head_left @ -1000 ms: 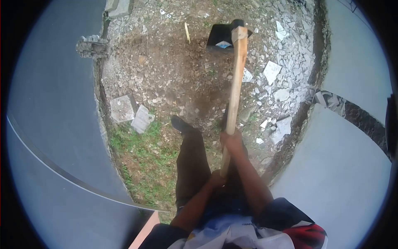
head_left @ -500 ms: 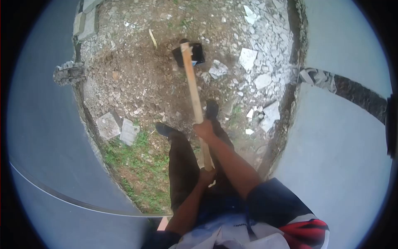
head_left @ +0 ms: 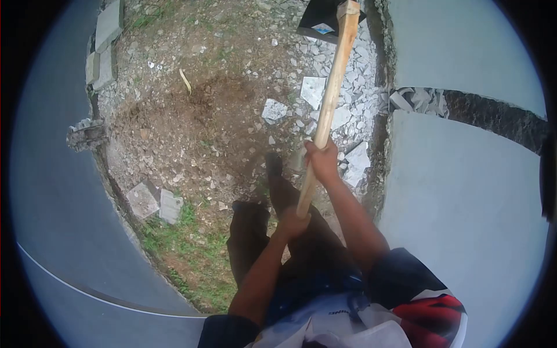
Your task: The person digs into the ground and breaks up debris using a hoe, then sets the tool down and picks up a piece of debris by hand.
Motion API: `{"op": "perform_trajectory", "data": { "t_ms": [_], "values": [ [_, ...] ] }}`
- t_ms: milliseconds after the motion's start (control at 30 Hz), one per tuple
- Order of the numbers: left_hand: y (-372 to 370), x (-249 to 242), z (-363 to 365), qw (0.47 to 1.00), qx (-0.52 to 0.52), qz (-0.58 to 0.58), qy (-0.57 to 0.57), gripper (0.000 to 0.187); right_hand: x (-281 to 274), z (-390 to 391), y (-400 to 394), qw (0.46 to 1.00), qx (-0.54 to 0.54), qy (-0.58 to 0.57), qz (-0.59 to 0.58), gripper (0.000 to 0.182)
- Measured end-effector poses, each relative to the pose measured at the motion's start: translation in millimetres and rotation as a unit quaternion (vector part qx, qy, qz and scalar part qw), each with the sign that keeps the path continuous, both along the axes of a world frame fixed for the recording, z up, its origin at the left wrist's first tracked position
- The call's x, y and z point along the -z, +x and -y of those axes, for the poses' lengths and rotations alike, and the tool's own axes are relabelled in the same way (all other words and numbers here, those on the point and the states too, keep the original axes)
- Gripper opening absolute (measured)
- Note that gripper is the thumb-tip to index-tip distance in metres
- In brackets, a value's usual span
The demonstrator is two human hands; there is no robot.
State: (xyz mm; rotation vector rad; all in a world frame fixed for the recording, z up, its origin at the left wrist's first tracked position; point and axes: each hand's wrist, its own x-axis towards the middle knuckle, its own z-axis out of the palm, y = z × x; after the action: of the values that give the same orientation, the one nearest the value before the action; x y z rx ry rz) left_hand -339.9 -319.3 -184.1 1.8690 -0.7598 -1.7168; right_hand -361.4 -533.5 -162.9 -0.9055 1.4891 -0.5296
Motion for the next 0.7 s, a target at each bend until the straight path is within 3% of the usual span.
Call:
{"op": "perform_trajectory", "data": {
  "t_ms": [67,200,267,333,500,700],
  "values": [
    [1.4,18.9,64.7,0.999,-0.001,0.024,-0.031,0.037,6.9,62.1,-10.0,0.997,0.020,-0.071,-0.035,0.027],
    [-15.9,39.3,131.5,0.997,0.066,0.016,0.033,0.038,88.5,126.4,-62.0,0.992,0.070,-0.007,-0.109,0.022],
    [-55.3,53.3,90.0,0.988,0.136,0.038,0.067,0.040,126.9,94.2,-108.1,0.975,0.085,0.170,-0.118,0.016],
    [-88.6,41.0,39.1,0.979,0.176,0.069,0.080,0.040,133.1,35.4,-148.2,0.967,0.124,0.208,-0.086,0.012],
    [-90.2,16.2,15.1,0.964,0.225,0.107,0.096,0.040,135.2,-9.4,-173.5,0.963,0.139,0.229,-0.038,0.009],
    [-115.0,4.4,-33.7,0.978,0.149,0.109,0.097,0.037,114.8,-45.0,-173.0,0.972,0.112,0.199,-0.059,0.018]
  ]
}}
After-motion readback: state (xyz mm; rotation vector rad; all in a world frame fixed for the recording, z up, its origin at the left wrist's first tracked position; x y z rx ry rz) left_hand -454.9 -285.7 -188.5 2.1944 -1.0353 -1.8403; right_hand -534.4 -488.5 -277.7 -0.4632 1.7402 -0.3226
